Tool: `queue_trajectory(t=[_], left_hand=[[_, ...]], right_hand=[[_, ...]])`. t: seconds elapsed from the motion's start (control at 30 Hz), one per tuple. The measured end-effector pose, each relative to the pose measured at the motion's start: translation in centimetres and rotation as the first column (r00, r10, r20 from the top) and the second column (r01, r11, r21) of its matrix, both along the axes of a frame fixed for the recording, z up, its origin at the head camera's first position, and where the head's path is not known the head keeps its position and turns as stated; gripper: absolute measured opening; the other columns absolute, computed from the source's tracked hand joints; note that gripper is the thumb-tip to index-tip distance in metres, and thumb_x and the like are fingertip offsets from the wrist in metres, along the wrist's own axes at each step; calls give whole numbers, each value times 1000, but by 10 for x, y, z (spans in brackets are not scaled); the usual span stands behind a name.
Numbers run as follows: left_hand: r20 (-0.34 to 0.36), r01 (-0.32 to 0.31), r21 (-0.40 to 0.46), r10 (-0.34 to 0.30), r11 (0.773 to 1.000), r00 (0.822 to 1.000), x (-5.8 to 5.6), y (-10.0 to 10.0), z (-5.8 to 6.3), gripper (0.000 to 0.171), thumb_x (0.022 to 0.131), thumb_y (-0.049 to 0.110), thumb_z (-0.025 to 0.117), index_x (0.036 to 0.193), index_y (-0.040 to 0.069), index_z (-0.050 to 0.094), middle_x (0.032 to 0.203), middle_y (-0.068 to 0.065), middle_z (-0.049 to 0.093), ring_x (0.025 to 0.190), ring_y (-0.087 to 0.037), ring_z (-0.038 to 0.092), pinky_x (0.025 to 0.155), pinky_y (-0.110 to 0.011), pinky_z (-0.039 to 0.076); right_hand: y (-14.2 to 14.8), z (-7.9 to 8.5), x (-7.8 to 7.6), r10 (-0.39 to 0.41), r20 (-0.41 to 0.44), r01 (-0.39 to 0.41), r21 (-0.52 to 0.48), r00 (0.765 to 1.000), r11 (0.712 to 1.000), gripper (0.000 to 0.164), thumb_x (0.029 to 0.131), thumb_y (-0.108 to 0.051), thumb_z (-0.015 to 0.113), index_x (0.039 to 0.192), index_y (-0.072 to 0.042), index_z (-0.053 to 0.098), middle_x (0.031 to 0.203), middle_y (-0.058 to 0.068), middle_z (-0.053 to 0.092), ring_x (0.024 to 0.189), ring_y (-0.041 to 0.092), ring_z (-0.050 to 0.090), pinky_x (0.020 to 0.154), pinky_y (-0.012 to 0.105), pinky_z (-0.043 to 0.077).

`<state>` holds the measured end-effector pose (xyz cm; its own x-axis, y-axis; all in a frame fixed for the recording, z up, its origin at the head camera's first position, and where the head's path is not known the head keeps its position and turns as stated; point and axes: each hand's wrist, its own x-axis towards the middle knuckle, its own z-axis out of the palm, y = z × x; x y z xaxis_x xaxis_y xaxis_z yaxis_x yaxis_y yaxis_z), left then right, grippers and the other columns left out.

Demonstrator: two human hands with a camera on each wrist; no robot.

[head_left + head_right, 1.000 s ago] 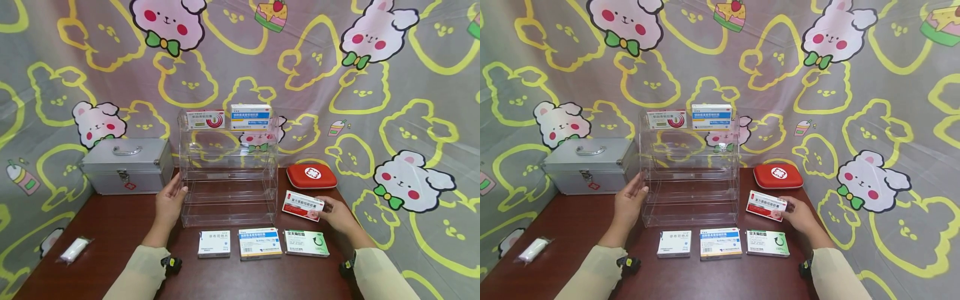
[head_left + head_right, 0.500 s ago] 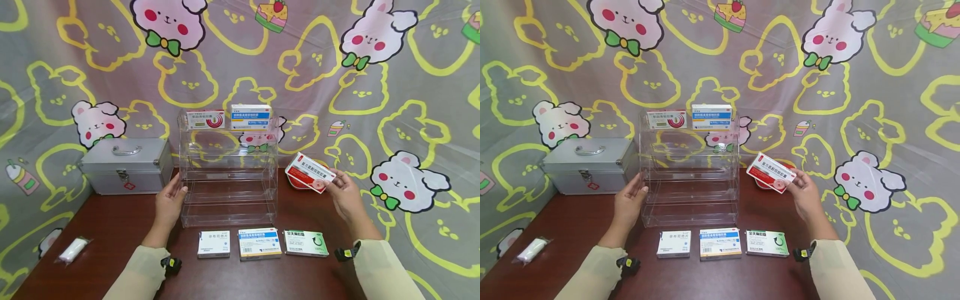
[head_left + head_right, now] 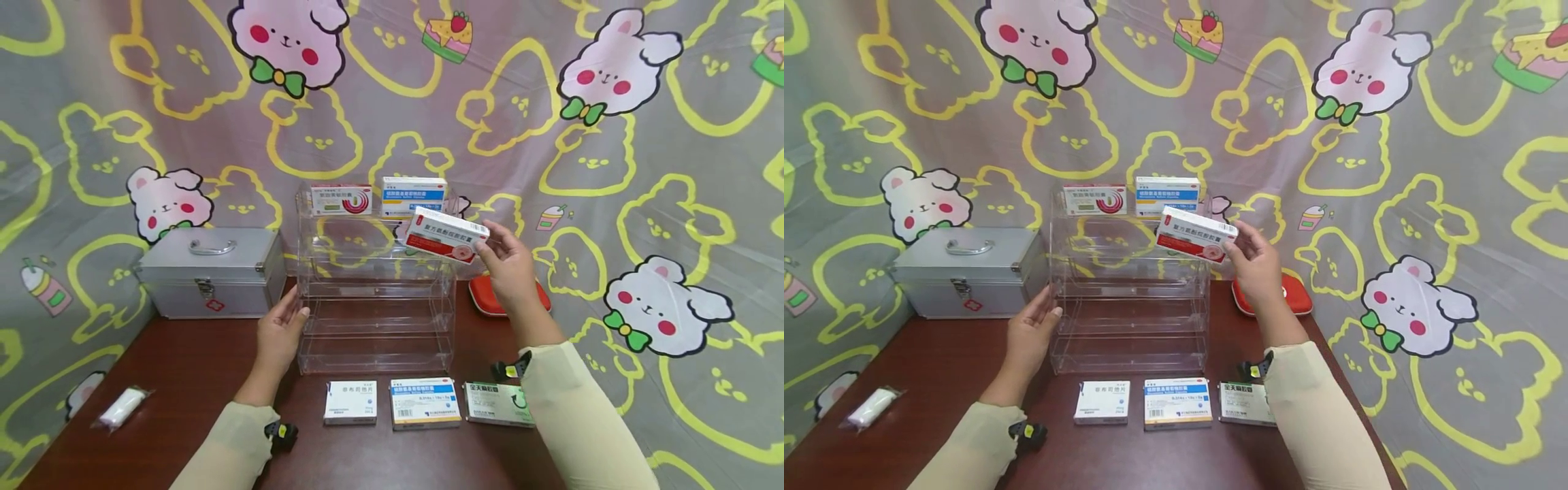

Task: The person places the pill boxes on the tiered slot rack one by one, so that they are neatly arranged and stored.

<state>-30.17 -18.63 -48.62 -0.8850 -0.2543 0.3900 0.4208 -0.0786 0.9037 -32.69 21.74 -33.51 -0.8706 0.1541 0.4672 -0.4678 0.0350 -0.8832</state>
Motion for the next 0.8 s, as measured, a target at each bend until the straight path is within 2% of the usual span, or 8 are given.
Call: queue_trajectory(t=[0.1, 0.27, 0.43, 0.6, 0.8], left_hand=[[2, 0, -2, 0, 1000, 1000, 0, 0, -1, 55, 99, -17, 65, 153, -11, 54, 158, -28, 52, 151, -32, 50, 114, -14, 49], [4, -1, -3, 1, 1000, 1000, 0, -1, -1, 56, 99, -17, 65, 153, -11, 54, 159, -29, 52, 151, -31, 50, 114, -14, 48], [10, 10, 1, -10, 1000, 1000, 2, -2, -1, 55, 100, -15, 66, 154, -10, 54, 159, -28, 51, 151, -33, 49, 114, -15, 49], [11, 3, -4, -3, 1000, 1000, 3, -2, -2, 54, 100, -14, 66, 153, -10, 54, 158, -30, 51, 151, -39, 48, 113, -15, 49], [0, -3, -38, 3, 999, 1000, 0, -2, -3, 55, 100, -12, 68, 154, -8, 55, 158, -27, 53, 150, -32, 51, 113, -14, 49]], right_hand=[[-20, 9, -7, -8, -6, 9, 98, 1000, 995, 46, 102, 2, 72, 147, 5, 62, 124, 9, 73, 107, 4, 70, 91, 13, 60], [-46, 17, -22, 11, -37, -5, 135, 999, 991, 44, 103, 1, 70, 146, 4, 62, 129, 25, 71, 104, 5, 69, 88, 14, 58], [-67, 18, -34, -6, -49, 14, 151, 999, 988, 41, 102, 1, 72, 142, 3, 65, 125, 24, 72, 102, 6, 69, 86, 14, 58], [-85, 13, -43, -17, -31, 23, 199, 999, 980, 39, 102, -1, 73, 141, 0, 68, 127, 26, 74, 110, 17, 70, 89, 16, 59], [-98, 6, -49, -47, -14, 48, 260, 999, 964, 41, 103, -6, 75, 143, -5, 71, 129, 22, 76, 116, 25, 73, 91, 18, 60]])
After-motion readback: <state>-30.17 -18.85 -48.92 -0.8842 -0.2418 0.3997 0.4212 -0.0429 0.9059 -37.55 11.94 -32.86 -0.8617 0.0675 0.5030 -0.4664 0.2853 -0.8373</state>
